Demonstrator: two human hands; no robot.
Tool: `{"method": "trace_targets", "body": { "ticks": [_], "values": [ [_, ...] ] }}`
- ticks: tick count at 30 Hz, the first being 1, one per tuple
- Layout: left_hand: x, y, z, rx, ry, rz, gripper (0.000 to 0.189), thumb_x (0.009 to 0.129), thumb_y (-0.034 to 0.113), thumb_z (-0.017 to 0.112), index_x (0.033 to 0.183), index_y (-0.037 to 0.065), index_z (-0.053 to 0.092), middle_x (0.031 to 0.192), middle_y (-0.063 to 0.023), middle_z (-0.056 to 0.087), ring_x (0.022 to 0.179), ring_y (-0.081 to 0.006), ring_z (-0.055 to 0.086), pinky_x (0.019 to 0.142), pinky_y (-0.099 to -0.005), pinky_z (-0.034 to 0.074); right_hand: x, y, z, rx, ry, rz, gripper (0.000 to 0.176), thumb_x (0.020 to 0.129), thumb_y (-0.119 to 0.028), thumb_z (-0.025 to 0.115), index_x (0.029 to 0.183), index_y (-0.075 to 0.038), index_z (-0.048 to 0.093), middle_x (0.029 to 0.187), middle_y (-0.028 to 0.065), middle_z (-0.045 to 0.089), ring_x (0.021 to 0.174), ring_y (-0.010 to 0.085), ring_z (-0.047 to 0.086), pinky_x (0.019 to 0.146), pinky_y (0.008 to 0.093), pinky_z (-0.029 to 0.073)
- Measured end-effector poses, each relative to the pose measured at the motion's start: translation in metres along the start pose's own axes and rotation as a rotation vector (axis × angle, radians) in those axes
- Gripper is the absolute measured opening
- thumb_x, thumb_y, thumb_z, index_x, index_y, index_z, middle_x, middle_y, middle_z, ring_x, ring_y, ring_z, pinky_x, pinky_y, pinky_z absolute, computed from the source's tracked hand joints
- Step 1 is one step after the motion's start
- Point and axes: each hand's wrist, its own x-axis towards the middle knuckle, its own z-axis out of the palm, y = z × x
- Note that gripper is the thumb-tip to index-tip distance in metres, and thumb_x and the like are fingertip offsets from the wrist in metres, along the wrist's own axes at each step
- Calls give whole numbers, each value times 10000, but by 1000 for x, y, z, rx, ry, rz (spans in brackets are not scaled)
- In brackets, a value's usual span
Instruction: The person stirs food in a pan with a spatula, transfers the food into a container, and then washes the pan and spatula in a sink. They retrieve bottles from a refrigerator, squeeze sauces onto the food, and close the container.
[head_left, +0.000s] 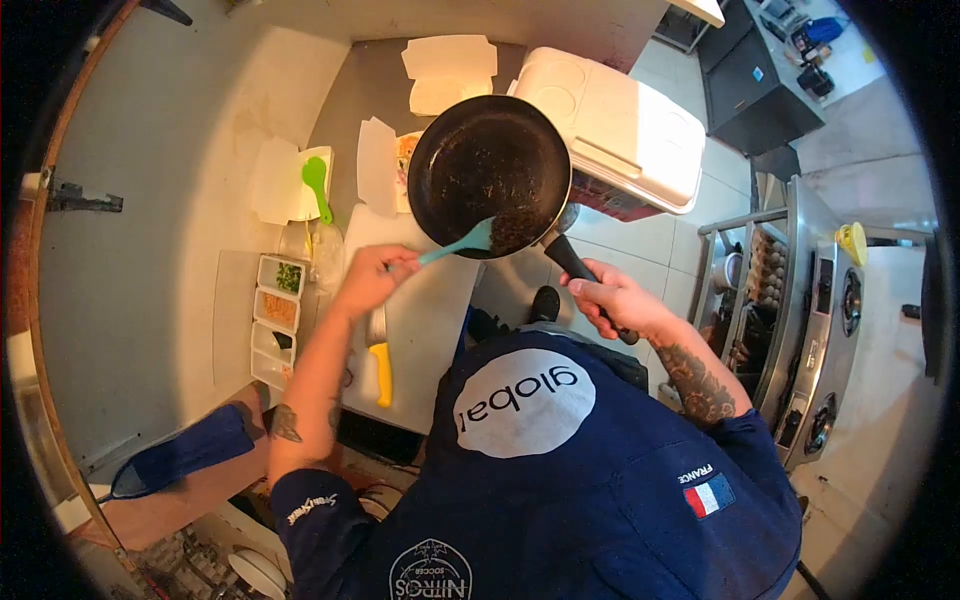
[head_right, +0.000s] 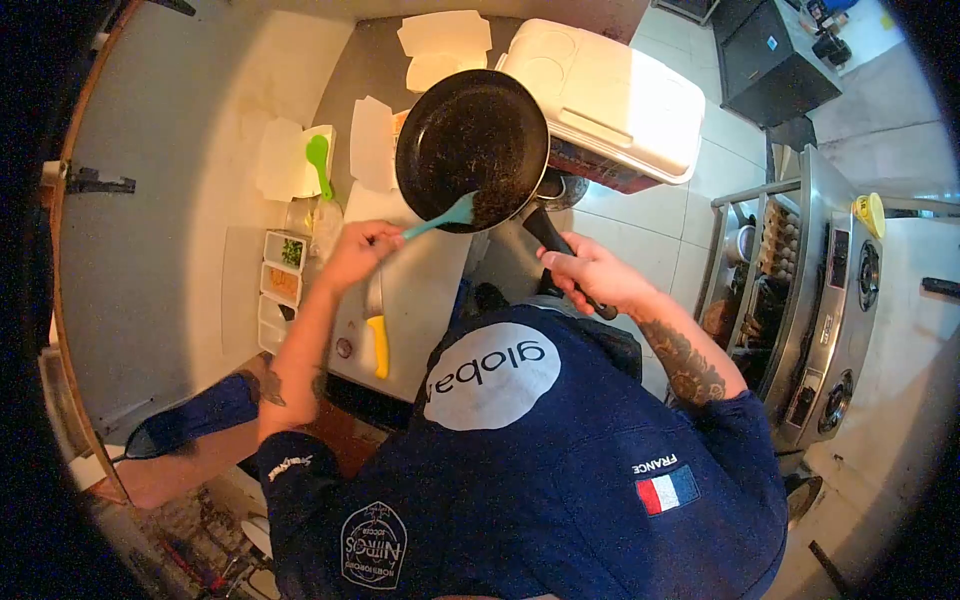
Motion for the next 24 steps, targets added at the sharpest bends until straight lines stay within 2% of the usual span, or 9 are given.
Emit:
{"method": "trace_targets", "body": {
  "ticks": [4,8,17,24],
  "values": [
    [-8,-11,53,-244,100,-144,214,928,154,743,1093,19,763,815,-14,721,762,-72,611,703,-252,493,7,13,6,-58,22,-25,258,1030,-241,545,1211,-60,511,653,-39,447,425,64,424,385,238,366],
    [-15,-11,62,-466,141,-146,205,944,88,716,1121,-10,747,863,-28,721,771,-77,623,711,-241,506,9,15,5,-58,40,-34,265,1034,-238,542,1212,-45,501,632,-39,445,426,63,425,386,236,367],
    [-25,-13,47,-461,294,-185,204,947,85,722,1123,-15,745,865,-14,713,776,-68,624,711,-219,505,10,24,-9,-99,27,-53,259,1034,-214,550,1220,-43,492,604,-37,436,403,73,407,376,243,358],
    [-49,-29,44,-512,434,-240,224,942,88,729,1145,-7,742,853,-11,713,722,-45,592,644,-195,464,4,37,-23,-148,26,-11,248,1037,-209,548,1223,-56,486,610,-38,451,400,75,412,374,250,357]
  ]
}}
